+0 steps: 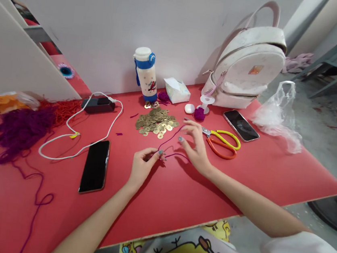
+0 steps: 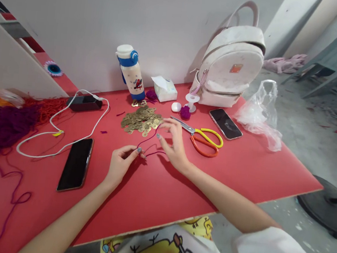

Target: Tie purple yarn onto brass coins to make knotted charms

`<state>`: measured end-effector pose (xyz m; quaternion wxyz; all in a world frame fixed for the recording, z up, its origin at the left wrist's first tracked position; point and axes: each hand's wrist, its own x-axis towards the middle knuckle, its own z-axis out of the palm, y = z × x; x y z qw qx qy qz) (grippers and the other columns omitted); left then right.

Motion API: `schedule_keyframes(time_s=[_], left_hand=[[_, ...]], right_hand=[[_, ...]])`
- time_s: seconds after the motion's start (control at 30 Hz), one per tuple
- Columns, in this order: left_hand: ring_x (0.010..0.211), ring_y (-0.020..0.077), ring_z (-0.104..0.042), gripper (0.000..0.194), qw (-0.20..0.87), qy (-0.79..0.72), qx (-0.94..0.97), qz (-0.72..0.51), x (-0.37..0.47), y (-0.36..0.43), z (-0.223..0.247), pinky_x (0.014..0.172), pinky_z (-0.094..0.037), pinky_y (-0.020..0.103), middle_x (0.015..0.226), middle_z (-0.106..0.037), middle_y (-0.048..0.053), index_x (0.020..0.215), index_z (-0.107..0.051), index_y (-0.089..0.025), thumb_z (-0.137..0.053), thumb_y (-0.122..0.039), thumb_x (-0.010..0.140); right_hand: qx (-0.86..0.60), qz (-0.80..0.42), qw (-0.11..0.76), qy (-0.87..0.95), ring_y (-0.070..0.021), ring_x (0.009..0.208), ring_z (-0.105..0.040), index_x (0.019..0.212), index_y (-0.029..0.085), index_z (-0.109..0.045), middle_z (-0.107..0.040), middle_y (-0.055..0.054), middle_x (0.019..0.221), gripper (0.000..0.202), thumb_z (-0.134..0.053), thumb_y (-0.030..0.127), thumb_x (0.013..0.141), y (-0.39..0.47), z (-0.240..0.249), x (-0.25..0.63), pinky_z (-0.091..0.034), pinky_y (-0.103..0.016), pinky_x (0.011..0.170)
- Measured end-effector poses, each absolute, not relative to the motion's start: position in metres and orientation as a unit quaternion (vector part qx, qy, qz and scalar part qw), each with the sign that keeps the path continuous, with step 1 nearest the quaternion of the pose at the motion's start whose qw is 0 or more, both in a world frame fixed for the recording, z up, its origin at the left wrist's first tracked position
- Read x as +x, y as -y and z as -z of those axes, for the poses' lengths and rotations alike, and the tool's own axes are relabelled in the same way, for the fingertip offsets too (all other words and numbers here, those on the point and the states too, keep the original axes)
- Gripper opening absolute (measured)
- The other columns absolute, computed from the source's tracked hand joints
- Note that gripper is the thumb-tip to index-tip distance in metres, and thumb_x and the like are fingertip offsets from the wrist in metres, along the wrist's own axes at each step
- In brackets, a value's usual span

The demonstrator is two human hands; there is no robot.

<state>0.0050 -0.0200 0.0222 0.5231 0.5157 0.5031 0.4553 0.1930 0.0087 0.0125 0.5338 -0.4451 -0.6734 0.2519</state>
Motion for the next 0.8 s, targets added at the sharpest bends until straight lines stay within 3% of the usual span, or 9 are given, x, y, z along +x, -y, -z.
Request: schedule_keyframes(time_s=[0.07,0.17,0.23,0.3,0.47,0.53,0.63,0.7,0.8], left_hand=[[0.055,0.0165,-0.066,0.029,0.515,-0.503,0.52,-0.46,0.004,0.02,-0.023,0.06,-0.057,0.028,0.063,-0.07,0.004,0.07,-0.07,-0.015,-0.069,-0.041,0.082],[0.037,0.0115,-0.054,0.035,0.538,-0.499,0.518,-0.44,0.003,0.02,-0.021,0.043,-0.047,0.023,0.047,-0.061,-0.001,0.08,-0.072,-0.014,-0.064,-0.048,0.085],[0.034,0.0116,-0.052,0.039,0.583,-0.481,0.503,-0.42,0.002,0.021,-0.018,0.039,-0.044,0.022,0.043,-0.057,-0.002,0.092,-0.072,-0.014,-0.06,-0.051,0.088],[0.041,0.0143,-0.06,0.042,0.63,-0.449,0.482,-0.411,0.002,0.02,-0.015,0.042,-0.047,0.023,0.051,-0.064,0.001,0.098,-0.07,-0.013,-0.058,-0.051,0.088],[0.06,0.0189,-0.07,0.041,0.696,-0.409,0.417,-0.417,0.001,0.016,-0.01,0.054,-0.055,0.027,0.081,-0.075,0.013,0.098,-0.069,-0.011,-0.063,-0.05,0.085],[0.062,0.0199,-0.071,0.041,0.705,-0.405,0.399,-0.425,0.001,0.015,-0.01,0.058,-0.057,0.029,0.085,-0.076,0.014,0.098,-0.069,-0.011,-0.065,-0.049,0.083],[0.064,0.0212,-0.072,0.044,0.71,-0.405,0.385,-0.428,0.001,0.015,-0.009,0.058,-0.058,0.03,0.087,-0.076,0.015,0.102,-0.067,-0.011,-0.067,-0.049,0.081],[0.065,0.0222,-0.072,0.048,0.71,-0.41,0.381,-0.427,0.002,0.015,-0.006,0.057,-0.058,0.031,0.087,-0.076,0.014,0.105,-0.066,-0.011,-0.068,-0.052,0.08],[0.07,0.0231,-0.073,0.055,0.702,-0.423,0.381,-0.428,0.004,0.015,-0.004,0.058,-0.059,0.031,0.088,-0.075,0.014,0.109,-0.064,-0.011,-0.065,-0.058,0.08]], right_hand=[[-0.419,-0.236,0.488,0.728,-0.0261,0.122,-0.046,0.095,0.024,-0.061,-0.054,-0.009,0.123,0.009,-0.053,0.029,0.095,-0.003,-0.013,0.19,-0.04,-0.049,0.106],[-0.391,-0.252,0.399,0.79,-0.0279,0.121,-0.045,0.095,0.023,-0.065,-0.058,-0.01,0.123,0.012,-0.06,0.034,0.092,0.003,-0.011,0.185,-0.042,-0.05,0.103],[-0.383,-0.272,0.363,0.805,-0.0284,0.122,-0.044,0.103,0.023,-0.065,-0.057,-0.011,0.127,0.019,-0.062,0.038,0.091,0.004,-0.008,0.182,-0.044,-0.048,0.101],[-0.38,-0.292,0.358,0.802,-0.0279,0.123,-0.045,0.116,0.024,-0.062,-0.057,-0.011,0.129,0.028,-0.059,0.039,0.093,0.004,-0.006,0.181,-0.044,-0.048,0.102],[-0.417,-0.329,0.441,0.724,-0.0251,0.128,-0.045,0.146,0.028,-0.037,-0.046,-0.012,0.142,0.049,-0.047,0.034,0.099,-0.002,-0.005,0.184,-0.043,-0.047,0.106],[-0.429,-0.318,0.466,0.705,-0.0246,0.129,-0.045,0.142,0.028,-0.043,-0.046,-0.012,0.142,0.044,-0.046,0.031,0.098,-0.003,-0.007,0.186,-0.045,-0.046,0.104],[-0.414,-0.287,0.457,0.733,-0.0248,0.123,-0.048,0.114,0.026,-0.064,-0.058,-0.009,0.124,0.024,-0.046,0.026,0.098,-0.003,-0.009,0.187,-0.042,-0.048,0.105],[-0.402,-0.264,0.43,0.764,-0.0255,0.119,-0.049,0.1,0.025,-0.069,-0.061,-0.009,0.117,0.019,-0.05,0.025,0.097,-0.001,-0.009,0.186,-0.042,-0.049,0.104],[-0.388,-0.251,0.385,0.799,-0.0273,0.119,-0.047,0.106,0.025,-0.069,-0.059,-0.01,0.122,0.017,-0.059,0.028,0.093,0.003,-0.006,0.184,-0.046,-0.048,0.1]])
